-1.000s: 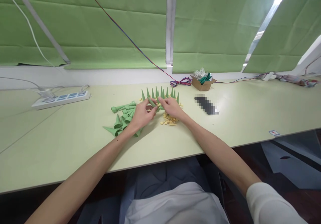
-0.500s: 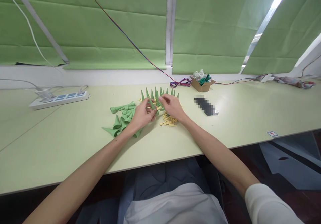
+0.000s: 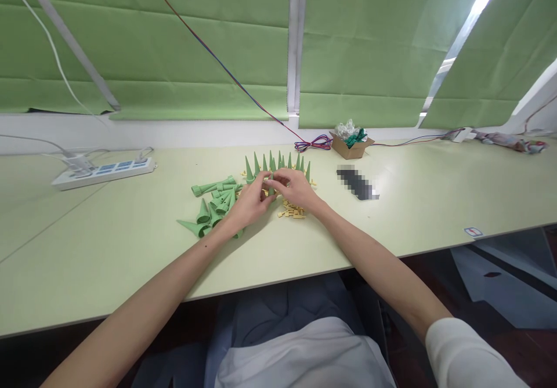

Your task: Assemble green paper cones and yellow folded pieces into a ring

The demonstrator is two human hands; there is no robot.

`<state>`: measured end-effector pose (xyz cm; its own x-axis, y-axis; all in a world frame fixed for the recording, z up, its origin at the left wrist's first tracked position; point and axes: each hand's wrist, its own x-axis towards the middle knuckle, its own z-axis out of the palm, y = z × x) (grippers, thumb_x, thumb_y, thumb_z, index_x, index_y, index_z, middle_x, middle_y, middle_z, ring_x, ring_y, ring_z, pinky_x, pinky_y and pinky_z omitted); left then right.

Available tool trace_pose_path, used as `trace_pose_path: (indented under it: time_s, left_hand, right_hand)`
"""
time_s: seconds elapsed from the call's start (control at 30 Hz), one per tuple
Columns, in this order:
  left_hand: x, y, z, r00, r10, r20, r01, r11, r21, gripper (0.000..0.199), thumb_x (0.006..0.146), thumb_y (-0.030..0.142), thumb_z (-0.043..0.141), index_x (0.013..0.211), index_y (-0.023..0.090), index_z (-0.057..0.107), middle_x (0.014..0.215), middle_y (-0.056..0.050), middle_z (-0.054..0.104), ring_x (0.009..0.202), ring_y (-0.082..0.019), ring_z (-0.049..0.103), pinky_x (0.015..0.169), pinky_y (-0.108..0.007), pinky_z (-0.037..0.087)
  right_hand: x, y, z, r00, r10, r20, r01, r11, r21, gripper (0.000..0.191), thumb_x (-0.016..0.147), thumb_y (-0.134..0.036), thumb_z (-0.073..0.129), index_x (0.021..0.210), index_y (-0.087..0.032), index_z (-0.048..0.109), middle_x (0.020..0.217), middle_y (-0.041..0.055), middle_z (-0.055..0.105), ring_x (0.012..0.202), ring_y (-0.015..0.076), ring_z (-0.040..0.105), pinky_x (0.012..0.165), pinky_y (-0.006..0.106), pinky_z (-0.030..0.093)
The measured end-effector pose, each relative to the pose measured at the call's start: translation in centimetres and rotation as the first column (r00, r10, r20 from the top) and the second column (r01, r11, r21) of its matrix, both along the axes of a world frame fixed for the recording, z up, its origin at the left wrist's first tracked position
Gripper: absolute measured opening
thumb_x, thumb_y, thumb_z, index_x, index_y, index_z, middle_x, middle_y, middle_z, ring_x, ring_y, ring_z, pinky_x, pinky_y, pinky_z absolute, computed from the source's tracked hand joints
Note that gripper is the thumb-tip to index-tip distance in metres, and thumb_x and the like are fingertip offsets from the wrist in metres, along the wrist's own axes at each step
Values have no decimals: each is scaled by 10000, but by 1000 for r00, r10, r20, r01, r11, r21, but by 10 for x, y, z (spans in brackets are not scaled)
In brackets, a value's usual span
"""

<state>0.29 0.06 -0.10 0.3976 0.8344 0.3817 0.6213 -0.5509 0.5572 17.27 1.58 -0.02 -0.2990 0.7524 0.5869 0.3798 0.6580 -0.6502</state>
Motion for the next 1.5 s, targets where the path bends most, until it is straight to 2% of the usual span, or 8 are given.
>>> trace_pose_path:
  time_s: [0.2,0.3,0.4,0.6,0.93,1.13,1.27,1.5]
  left_hand:
    - [1,-3,3,1000,-13,14,13,999,-30,416,855,193,556,1260,200,460,942,-43,725,582,-142,603,599,-289,443]
    - [2,-4,4,999,-31,31,33,998,-55,386,868,194,540,1244,208,457,1122,-79,722,601,-133,625,617,-292,461]
    - [2,-5,4,998,-46,53,49,996,-70,361,877,195,533,1231,211,464,1203,-96,705,618,-130,642,640,-297,479]
    - [3,-6,5,998,-38,57,42,996,-78,312,884,216,540,1193,206,493,1163,-106,713,607,-132,643,640,-303,491]
    - [2,-4,3,999,-28,31,29,999,-21,241,881,237,531,1120,207,518,1092,-77,725,598,-140,625,610,-297,467]
    - [0,0,2,1000,18,0,-18,1000,23,307,895,195,476,1193,212,550,1101,-78,727,690,-176,661,668,-316,472]
    - [-1,3,0,999,38,2,-38,998,59,371,890,194,471,1249,220,555,1082,-74,728,660,-176,653,653,-315,469]
    - [0,1,2,998,47,30,-50,995,89,327,880,201,485,1194,212,576,1032,-61,734,623,-159,635,632,-297,464]
  right_hand:
    - [1,-2,0,997,-21,-77,17,999,-42,326,879,-381,611,638,-188,507,616,-30,463,610,114,392,607,264,330]
    - [1,-2,0,993,-39,-110,37,999,-20,334,870,-394,629,635,-189,509,594,-37,444,597,112,378,594,266,318]
    - [1,-2,0,990,-71,-119,73,997,10,352,863,-402,645,626,-191,492,589,-38,435,592,111,374,587,265,310]
    - [1,-2,1,990,-117,-82,116,993,-9,395,879,-468,619,630,-196,476,601,-29,458,597,115,379,594,270,323]
    - [1,-1,0,989,-133,-71,132,991,-21,381,877,-446,634,636,-199,471,592,-41,423,592,112,368,592,266,315]
    - [0,6,-7,994,-102,-51,101,995,-5,378,914,-453,577,654,-193,493,603,-34,448,593,113,382,599,261,322]
    - [0,11,-11,995,-95,17,95,995,-19,346,925,-398,558,657,-193,484,606,-39,433,597,113,365,605,257,303]
    - [1,11,-13,994,-99,52,98,995,28,374,953,-353,519,632,-200,402,597,-43,376,593,117,319,604,254,269]
